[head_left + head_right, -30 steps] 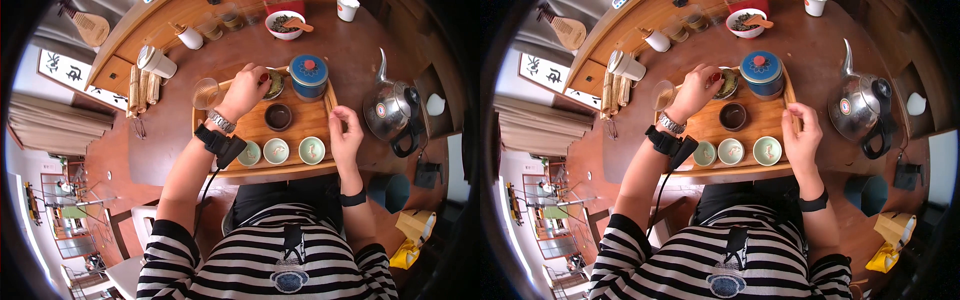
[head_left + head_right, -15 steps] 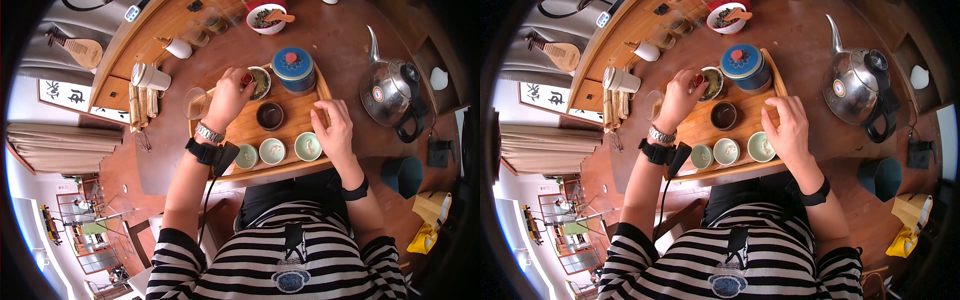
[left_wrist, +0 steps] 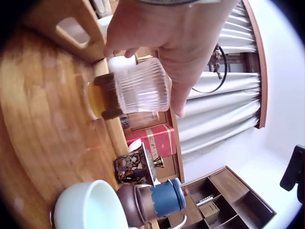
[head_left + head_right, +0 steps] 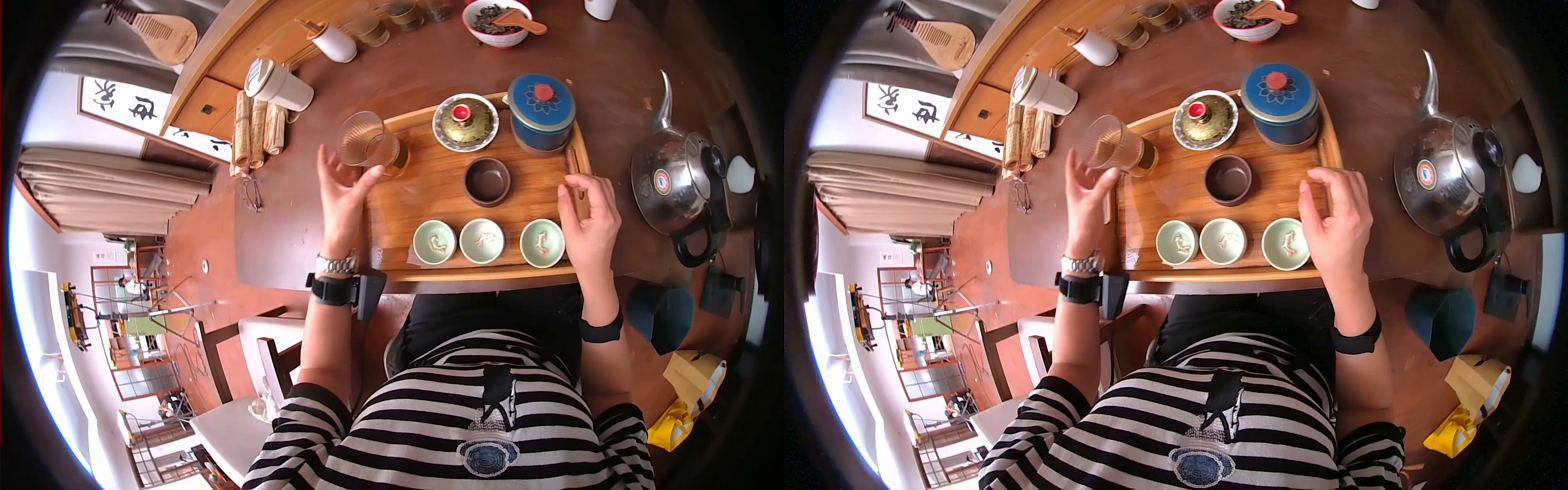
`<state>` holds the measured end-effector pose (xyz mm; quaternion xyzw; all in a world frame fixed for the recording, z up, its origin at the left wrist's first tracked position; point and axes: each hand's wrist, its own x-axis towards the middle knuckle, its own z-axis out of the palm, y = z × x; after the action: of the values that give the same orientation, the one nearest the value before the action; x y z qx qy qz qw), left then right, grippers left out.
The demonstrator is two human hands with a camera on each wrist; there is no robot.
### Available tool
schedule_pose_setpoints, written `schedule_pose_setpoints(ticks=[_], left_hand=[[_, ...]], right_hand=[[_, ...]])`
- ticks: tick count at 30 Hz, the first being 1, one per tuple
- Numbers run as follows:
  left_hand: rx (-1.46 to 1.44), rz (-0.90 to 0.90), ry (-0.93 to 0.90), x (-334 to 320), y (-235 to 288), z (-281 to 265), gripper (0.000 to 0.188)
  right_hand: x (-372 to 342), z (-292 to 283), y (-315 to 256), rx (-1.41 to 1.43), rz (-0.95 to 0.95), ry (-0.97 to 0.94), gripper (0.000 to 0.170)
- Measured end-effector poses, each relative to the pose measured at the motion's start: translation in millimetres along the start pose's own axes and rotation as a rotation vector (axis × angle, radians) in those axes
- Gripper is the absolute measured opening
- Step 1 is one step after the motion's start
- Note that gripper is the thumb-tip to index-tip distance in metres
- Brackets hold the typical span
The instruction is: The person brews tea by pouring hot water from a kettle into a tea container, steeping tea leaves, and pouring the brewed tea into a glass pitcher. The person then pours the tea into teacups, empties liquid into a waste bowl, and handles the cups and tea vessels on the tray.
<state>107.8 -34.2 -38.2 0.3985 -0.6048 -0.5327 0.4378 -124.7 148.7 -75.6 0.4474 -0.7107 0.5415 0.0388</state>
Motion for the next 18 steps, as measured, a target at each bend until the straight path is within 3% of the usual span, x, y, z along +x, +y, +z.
schedule_pose_setpoints(ticks=[2, 4, 9, 12, 16, 18], left_hand=[[-0.05, -0.01, -0.027, 10, -15, 0, 0.084], [0.005, 0.02, -0.171, 19, -21, 4, 0.076], [-0.025, -0.01, 0.044, 29, -38, 21, 0.065], [-0.031, 0.088, 0.024, 33, -52, 18, 0.06], [-0.002, 0.035, 0.01, 26, -37, 15, 0.055], [0.156, 0.154, -0.07, 23, -34, 6, 0.052]], right_hand=[[0, 0, -1, -0.01, -0.002, -0.013, 0.017], [0, 0, 0, -0.04, 0.001, -0.015, 0.017], [0, 1, 0, -0.058, -0.005, -0.027, 0.016], [1, 0, 0, -0.076, -0.007, -0.036, 0.015], [0, 1, 0, -0.075, 0.002, -0.041, 0.015], [0, 1, 1, -0.074, 0.001, -0.04, 0.014]])
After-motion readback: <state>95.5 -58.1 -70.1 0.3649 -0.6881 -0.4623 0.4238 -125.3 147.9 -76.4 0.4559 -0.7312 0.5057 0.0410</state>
